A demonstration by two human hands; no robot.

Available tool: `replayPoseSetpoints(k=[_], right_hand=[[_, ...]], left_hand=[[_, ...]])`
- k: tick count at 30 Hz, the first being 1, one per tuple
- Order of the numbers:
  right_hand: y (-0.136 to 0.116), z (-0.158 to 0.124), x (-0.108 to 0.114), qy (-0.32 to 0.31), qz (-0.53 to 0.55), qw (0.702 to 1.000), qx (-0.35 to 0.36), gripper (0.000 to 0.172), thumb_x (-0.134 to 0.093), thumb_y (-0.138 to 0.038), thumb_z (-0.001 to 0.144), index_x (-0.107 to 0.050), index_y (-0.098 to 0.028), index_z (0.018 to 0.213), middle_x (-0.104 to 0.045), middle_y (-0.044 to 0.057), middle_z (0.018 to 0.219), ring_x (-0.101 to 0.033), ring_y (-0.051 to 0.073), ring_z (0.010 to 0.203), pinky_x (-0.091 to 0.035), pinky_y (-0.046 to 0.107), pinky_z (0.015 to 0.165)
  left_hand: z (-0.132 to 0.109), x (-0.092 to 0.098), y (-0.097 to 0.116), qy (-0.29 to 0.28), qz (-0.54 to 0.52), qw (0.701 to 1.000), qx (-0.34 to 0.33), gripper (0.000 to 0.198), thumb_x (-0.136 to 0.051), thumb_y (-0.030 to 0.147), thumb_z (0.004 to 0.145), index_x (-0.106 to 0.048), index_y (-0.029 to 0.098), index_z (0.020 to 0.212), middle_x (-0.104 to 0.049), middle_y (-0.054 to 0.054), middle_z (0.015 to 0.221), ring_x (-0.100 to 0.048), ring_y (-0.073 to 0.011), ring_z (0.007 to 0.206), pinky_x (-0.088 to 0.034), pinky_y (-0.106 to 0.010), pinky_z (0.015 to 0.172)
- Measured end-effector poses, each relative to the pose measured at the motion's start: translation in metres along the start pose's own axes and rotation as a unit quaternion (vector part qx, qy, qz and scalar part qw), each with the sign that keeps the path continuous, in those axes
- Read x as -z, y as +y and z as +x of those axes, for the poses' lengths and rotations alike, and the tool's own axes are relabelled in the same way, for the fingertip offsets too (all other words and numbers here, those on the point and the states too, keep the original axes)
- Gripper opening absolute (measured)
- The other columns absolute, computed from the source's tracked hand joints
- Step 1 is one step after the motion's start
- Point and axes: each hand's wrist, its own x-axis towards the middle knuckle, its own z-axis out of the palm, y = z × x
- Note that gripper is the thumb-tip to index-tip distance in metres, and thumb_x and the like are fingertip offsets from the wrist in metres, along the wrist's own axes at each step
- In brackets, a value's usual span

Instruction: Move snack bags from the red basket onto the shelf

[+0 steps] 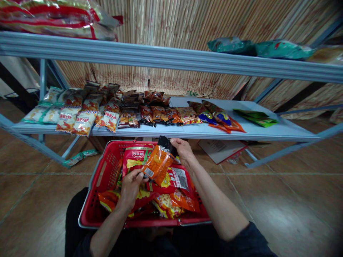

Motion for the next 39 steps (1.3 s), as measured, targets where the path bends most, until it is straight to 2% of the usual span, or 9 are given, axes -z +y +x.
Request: replayPoseSetpoints(k=[6,9,13,17,22,27,34,37,39], right_hand=[[0.009,-0.003,0.002,0.036,-0.138,0.978,0.149,0.031,-0.059,-0.046,0.069,-0.061,-0.019,0.083,-0.066,0.004,0.082,-0.059,0.019,0.077,-0.045,0.033,0.073],[0.002,-0.022,0.007,0.058,-0.219,0.950,0.216,0.040,-0.055,-0.048,0.075,-0.059,-0.020,0.103,-0.063,0.009,0.104,-0.058,0.022,0.095,-0.042,0.040,0.088],[-0.013,-0.066,0.002,-0.049,-0.143,0.981,0.120,0.043,-0.053,-0.053,0.078,-0.058,-0.022,0.108,-0.064,0.008,0.099,-0.060,0.023,0.091,-0.047,0.041,0.081],[-0.019,-0.101,-0.016,-0.182,0.079,0.980,-0.023,0.066,-0.061,-0.051,0.076,-0.036,-0.031,0.133,-0.058,0.008,0.121,-0.058,0.021,0.102,-0.049,0.038,0.082],[-0.001,-0.103,-0.033,-0.132,0.197,0.965,-0.114,0.065,-0.068,-0.044,0.072,-0.041,-0.032,0.129,-0.064,0.003,0.113,-0.063,0.020,0.096,-0.051,0.032,0.078],[0.020,-0.083,-0.021,-0.117,0.206,0.961,-0.139,0.048,-0.072,-0.041,0.067,-0.057,-0.024,0.109,-0.070,0.004,0.096,-0.066,0.022,0.085,-0.053,0.033,0.072],[0.016,-0.080,-0.008,-0.230,0.222,0.930,-0.181,0.048,-0.074,-0.033,0.067,-0.055,-0.025,0.111,-0.069,0.003,0.100,-0.066,0.020,0.088,-0.051,0.035,0.079],[0.016,-0.078,-0.006,-0.271,0.213,0.920,-0.186,0.048,-0.072,-0.032,0.070,-0.054,-0.024,0.113,-0.069,0.003,0.102,-0.066,0.020,0.088,-0.049,0.035,0.082],[0.018,-0.075,-0.003,-0.291,0.197,0.917,-0.189,0.049,-0.072,-0.033,0.070,-0.054,-0.024,0.114,-0.069,0.004,0.102,-0.067,0.020,0.087,-0.049,0.036,0.082]], left_hand=[[-0.013,-0.002,0.012,0.011,0.052,0.997,-0.048,0.033,-0.066,0.036,0.068,-0.069,0.012,0.091,-0.072,-0.006,0.084,-0.069,-0.0208,0.069,-0.056,-0.032,0.069],[-0.022,0.000,0.024,0.017,0.145,0.975,-0.168,0.029,-0.057,0.035,0.078,-0.068,0.015,0.096,-0.070,-0.006,0.090,-0.069,-0.0187,0.069,-0.057,-0.030,0.065],[-0.030,-0.002,0.043,0.056,0.315,0.841,-0.436,0.024,-0.049,0.021,0.085,-0.066,0.017,0.102,-0.067,-0.007,0.094,-0.065,-0.0171,0.080,-0.055,-0.030,0.071],[-0.035,-0.019,0.042,0.085,0.467,0.679,-0.560,0.027,-0.048,0.009,0.084,-0.061,0.014,0.107,-0.064,-0.009,0.091,-0.059,-0.0189,0.086,-0.051,-0.034,0.077],[-0.042,-0.041,0.013,0.000,0.511,0.613,-0.602,0.024,-0.046,0.010,0.084,-0.061,0.012,0.103,-0.064,-0.011,0.091,-0.058,-0.0218,0.086,-0.052,-0.035,0.073],[-0.045,-0.033,0.012,-0.127,0.452,0.677,-0.566,0.032,-0.049,0.014,0.083,-0.059,0.019,0.113,-0.063,-0.010,0.109,-0.056,-0.0210,0.102,-0.046,-0.036,0.091],[0.038,-0.020,0.086,0.062,0.270,0.912,-0.303,0.029,-0.056,0.033,0.080,-0.064,0.018,0.104,-0.061,-0.009,0.112,-0.055,-0.0215,0.104,-0.041,-0.035,0.094],[0.076,-0.022,0.104,-0.074,0.191,0.965,-0.162,0.041,-0.065,0.037,0.072,-0.064,0.015,0.106,-0.066,-0.009,0.103,-0.059,-0.0202,0.096,-0.043,-0.033,0.088],[0.090,-0.024,0.109,-0.191,0.183,0.961,-0.080,0.042,-0.072,0.037,0.064,-0.067,0.014,0.098,-0.069,-0.008,0.095,-0.062,-0.0189,0.086,-0.044,-0.032,0.082]])
